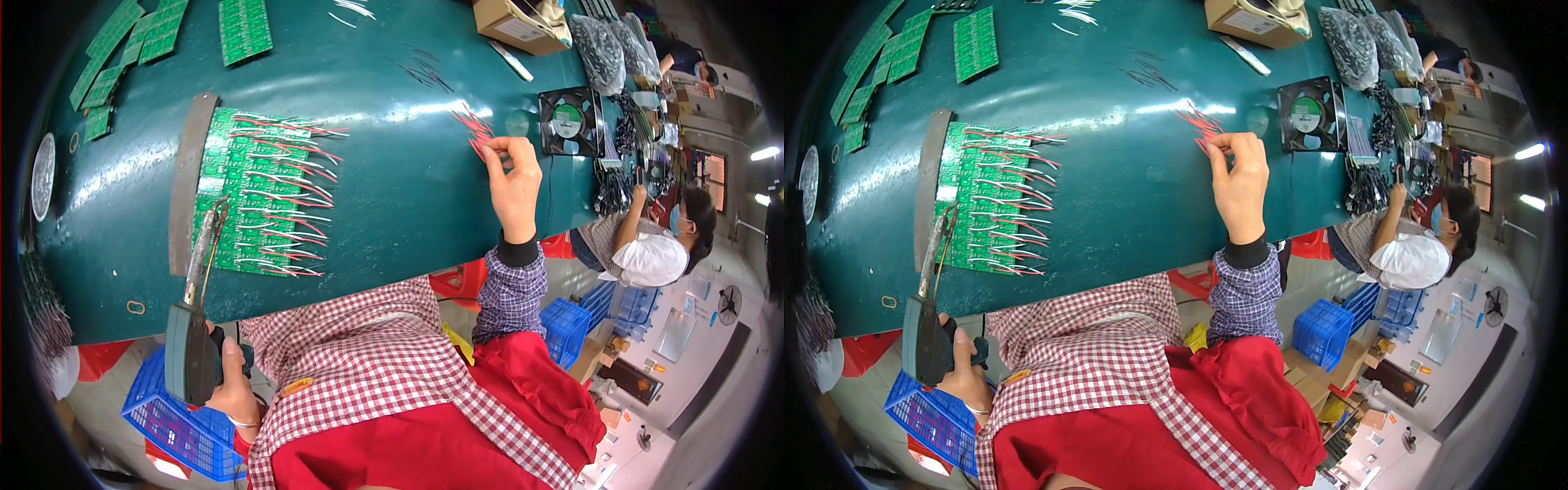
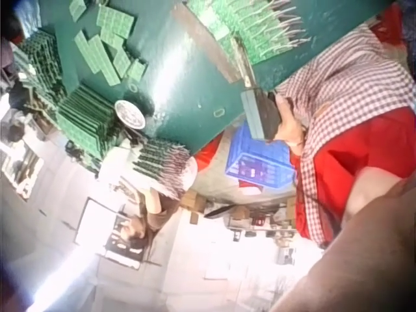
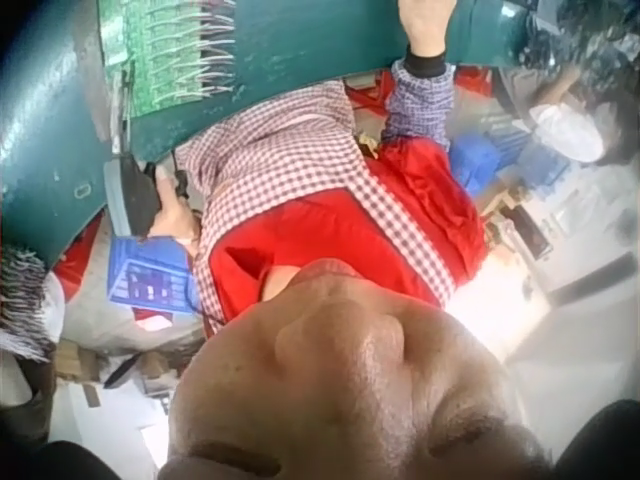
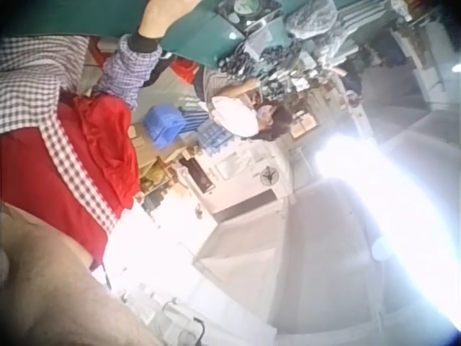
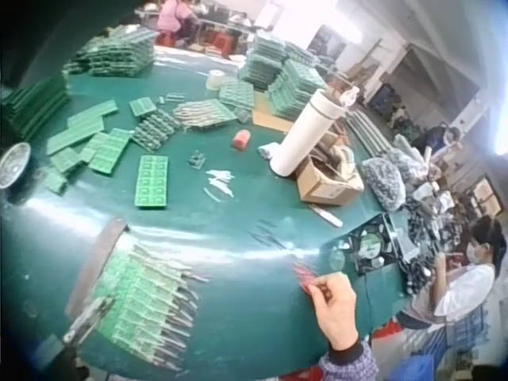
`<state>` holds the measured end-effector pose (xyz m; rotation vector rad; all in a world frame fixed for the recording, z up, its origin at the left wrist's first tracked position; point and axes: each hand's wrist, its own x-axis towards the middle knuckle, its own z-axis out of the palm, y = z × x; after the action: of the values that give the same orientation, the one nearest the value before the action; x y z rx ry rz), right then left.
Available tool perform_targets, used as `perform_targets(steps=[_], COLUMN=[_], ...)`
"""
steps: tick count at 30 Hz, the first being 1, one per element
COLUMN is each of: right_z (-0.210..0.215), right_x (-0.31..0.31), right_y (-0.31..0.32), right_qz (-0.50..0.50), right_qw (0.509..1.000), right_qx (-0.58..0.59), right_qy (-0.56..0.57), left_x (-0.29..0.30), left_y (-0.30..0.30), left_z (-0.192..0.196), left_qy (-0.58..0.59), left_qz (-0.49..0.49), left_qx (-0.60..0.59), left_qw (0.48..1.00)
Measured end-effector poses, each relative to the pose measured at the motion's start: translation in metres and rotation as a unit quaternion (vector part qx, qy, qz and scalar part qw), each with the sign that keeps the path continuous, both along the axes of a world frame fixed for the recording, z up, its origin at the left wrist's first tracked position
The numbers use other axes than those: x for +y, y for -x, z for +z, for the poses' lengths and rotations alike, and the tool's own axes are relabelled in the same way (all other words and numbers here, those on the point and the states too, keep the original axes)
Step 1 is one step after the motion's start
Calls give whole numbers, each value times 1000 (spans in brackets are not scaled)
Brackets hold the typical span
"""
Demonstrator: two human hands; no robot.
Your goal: The person solders wires onto a circuit board sheet by positioning the board, placing wires into the board by hand, and attaching them with a soldering gun.
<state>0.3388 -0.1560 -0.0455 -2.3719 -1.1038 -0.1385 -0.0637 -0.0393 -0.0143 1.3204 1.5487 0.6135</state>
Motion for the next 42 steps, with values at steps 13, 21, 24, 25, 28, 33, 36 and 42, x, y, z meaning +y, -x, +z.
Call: perform_targets(steps=[13,21,24,25,28,33,36,42], right_z=[-9,-7,-1,3,14,16,28,49], right_x=[-6,-1,-2,-2,1,7,16,41], right_y=[-3,-3,-6,-6,-5,-6,-3,1], right_qz=[51,89,109,117,102,100,142,204], right_qw=[998,986,985,984,992,993,986,962], right_qx=[-10,-77,-80,-86,-54,33,44,26], right_qy=[42,117,110,100,51,59,75,179], left_x=[-4,-4,-6,-6,-5,-6,-7,-7], left_y=[11,-7,-6,-5,-4,1,-1,4], left_z=[0,9,6,6,5,-2,-5,-11], left_qy=[-6,49,29,23,15,5,-22,-44], left_qz=[-96,-12,3,0,-3,-2,14,35], left_qx=[101,34,15,12,8,-7,-41,-80], left_qw=[990,998,999,1000,1000,1000,999,995])
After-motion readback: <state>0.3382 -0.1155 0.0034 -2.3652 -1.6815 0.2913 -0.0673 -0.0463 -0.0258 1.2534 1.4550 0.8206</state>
